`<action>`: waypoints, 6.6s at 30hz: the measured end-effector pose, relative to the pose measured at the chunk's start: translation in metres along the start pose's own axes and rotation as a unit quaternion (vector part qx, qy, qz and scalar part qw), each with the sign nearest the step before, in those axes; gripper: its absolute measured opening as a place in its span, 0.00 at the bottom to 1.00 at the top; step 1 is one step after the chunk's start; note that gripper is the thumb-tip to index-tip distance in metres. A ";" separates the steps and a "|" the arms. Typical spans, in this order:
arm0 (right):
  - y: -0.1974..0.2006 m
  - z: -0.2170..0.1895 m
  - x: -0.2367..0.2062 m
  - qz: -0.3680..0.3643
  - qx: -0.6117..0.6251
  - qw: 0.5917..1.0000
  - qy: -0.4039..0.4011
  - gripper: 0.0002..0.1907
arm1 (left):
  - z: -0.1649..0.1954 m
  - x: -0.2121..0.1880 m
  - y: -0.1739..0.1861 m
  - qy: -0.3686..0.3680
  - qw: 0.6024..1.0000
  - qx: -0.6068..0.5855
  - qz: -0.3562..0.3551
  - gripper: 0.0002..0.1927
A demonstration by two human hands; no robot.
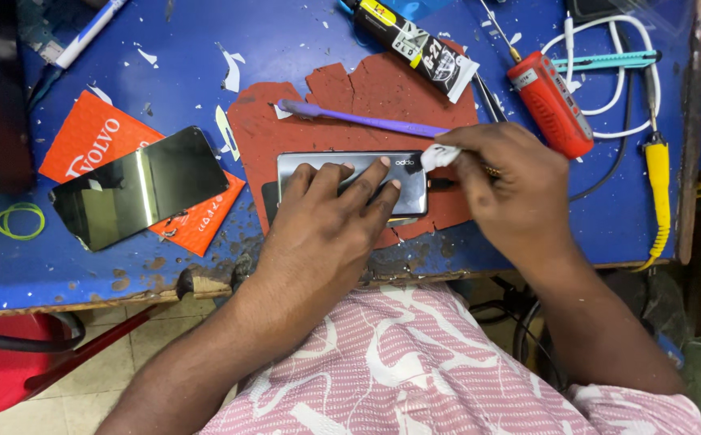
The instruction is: The person applies adhesive to a smartphone back cover and attaches it to the phone body. They then connect a charging cable to test the device, wipe the surface with a tissue, and interact with the touchscreen. Finally, they open a replacement battery package and prepare to install it.
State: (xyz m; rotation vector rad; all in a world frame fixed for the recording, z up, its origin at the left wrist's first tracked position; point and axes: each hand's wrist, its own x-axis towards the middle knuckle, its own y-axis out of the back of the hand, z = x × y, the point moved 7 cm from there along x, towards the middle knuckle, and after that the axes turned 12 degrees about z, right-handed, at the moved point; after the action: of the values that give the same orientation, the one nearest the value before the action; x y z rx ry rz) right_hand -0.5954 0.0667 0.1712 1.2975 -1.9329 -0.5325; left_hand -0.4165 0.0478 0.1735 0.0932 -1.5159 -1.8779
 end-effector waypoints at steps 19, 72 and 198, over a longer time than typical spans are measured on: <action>-0.014 -0.041 -0.018 -0.091 -0.089 0.970 0.206 0.14 | -0.013 0.004 -0.003 0.013 0.999 -0.030 0.022 0.25; -0.049 -0.116 0.027 0.033 -0.129 0.978 0.163 0.08 | -0.129 -0.025 0.074 0.148 0.803 -0.539 0.205 0.34; -0.072 -0.001 0.062 -0.138 0.449 0.851 -0.235 0.18 | -0.103 0.089 -0.012 0.224 0.413 -0.871 0.144 0.49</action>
State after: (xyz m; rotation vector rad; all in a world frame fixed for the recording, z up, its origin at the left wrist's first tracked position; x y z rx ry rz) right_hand -0.5640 -0.0186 0.1435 2.2141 -2.5533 -0.0275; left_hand -0.4401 -0.0868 0.1631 -0.5428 1.1701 -1.8896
